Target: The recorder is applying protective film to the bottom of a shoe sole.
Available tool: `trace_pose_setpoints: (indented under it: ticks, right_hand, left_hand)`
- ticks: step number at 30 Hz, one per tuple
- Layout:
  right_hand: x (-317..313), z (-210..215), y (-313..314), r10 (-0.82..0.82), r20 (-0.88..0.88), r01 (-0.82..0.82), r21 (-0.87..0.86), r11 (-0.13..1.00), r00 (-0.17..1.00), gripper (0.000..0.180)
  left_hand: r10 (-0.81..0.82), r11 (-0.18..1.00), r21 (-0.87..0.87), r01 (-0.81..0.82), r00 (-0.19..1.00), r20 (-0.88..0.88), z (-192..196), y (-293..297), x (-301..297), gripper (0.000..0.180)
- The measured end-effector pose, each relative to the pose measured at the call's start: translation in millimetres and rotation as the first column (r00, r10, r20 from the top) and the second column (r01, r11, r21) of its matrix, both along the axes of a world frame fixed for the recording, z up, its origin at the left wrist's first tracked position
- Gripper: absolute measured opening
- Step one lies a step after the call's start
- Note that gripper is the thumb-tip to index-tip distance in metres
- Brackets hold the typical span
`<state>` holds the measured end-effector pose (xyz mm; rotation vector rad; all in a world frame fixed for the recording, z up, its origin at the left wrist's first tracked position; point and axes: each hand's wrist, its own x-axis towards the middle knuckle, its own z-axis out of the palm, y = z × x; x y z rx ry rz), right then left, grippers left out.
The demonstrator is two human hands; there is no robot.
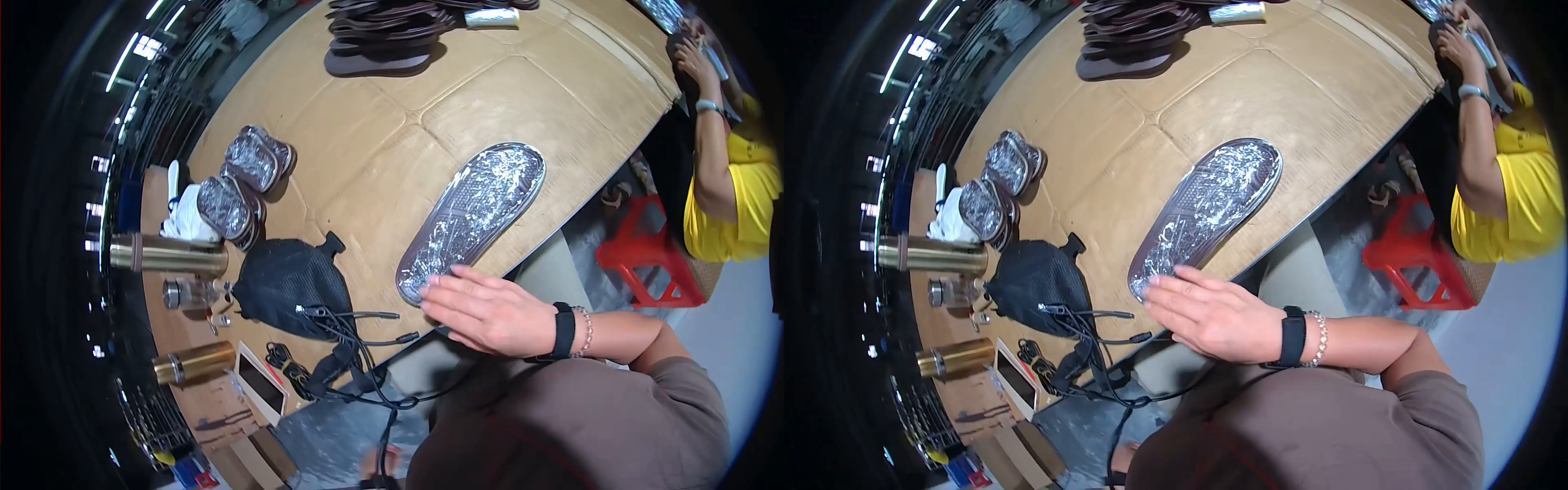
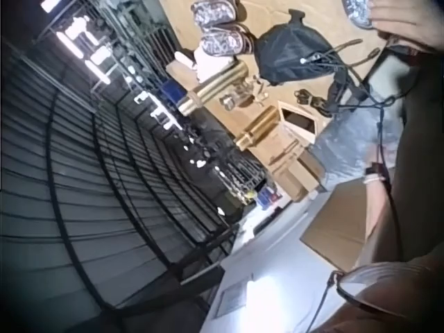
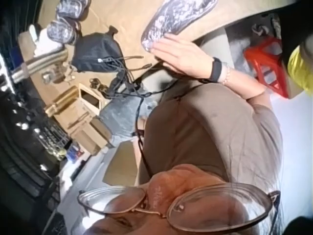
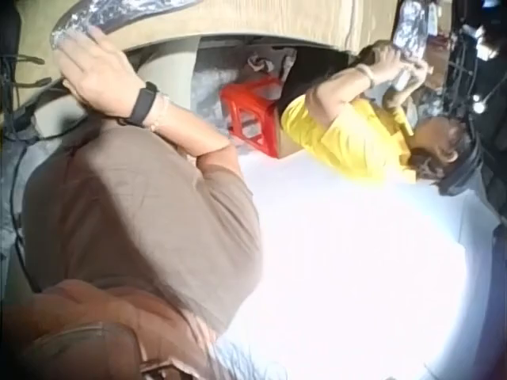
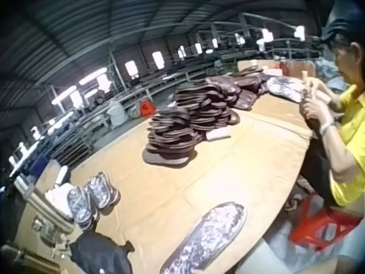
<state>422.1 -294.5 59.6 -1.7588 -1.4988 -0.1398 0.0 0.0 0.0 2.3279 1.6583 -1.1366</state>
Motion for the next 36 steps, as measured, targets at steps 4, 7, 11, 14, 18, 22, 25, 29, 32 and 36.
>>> trace_pose_setpoints:
  ticks: [4, 7, 11, 14, 18, 22, 25, 29, 32, 36]
  right_hand:
    - [-1, -10, -2, -0.048, 0.06, 0.063, -0.275, 0.959, 0.997, 0.065]
    - [2, -10, -2, -0.028, 0.057, 0.045, -0.329, 0.943, 0.998, 0.069]
    - [5, -7, 3, -0.116, 0.069, 0.128, -0.207, 0.97, 0.991, 0.072]
    - [14, -22, -5, -0.09, 0.065, 0.106, -0.303, 0.947, 0.994, 0.072]
    - [20, 11, -13, -0.444, 0.082, 0.45, -0.223, 0.865, 0.893, 0.075]
    - [39, -14, -36, -0.511, 0.111, 0.514, -0.359, 0.779, 0.852, 0.077]
    - [61, 20, -44, -0.458, -0.055, 0.375, -0.491, 0.786, 0.887, 0.079]
    - [91, -10, -55, -0.581, 0.229, 0.614, -0.454, 0.645, 0.781, 0.087]
    - [94, 9, -44, -0.569, 0.133, 0.531, -0.573, 0.624, 0.812, 0.09]
    - [94, 2, -21, -0.468, 0.226, 0.517, -0.45, 0.728, 0.854, 0.1]
  left_hand:
    - [-0.268, 0.933, 0.357, -0.051, 0.564, 0.781, 105, -19, 73, 0.021]
    - [-0.368, 0.888, 0.412, -0.206, 0.22, 0.903, 175, -58, 153, 0.019]
    - [-0.634, 0.742, 0.599, 0.301, 0.026, 0.773, 214, -66, 234, 0.018]
    - [-0.65, 0.469, 0.553, 0.688, -0.154, 0.744, 212, -70, 330, 0.019]
    - [-0.734, 0.264, 0.413, 0.871, -0.096, 0.673, 170, -71, 397, 0.031]
    - [-0.695, 0.335, 0.27, 0.903, 0.043, 0.717, 132, -81, 434, 0.052]
    - [-0.671, 0.367, 0.19, 0.911, 0.118, 0.732, 108, -85, 446, 0.081]
    - [-0.684, 0.366, 0.183, 0.912, 0.13, 0.718, 106, -92, 448, 0.097]
    - [-0.623, 0.383, 0.146, 0.912, 0.139, 0.769, 92, -81, 443, 0.1]
    - [-0.573, 0.378, 0.136, 0.916, 0.116, 0.811, 91, -88, 447, 0.096]
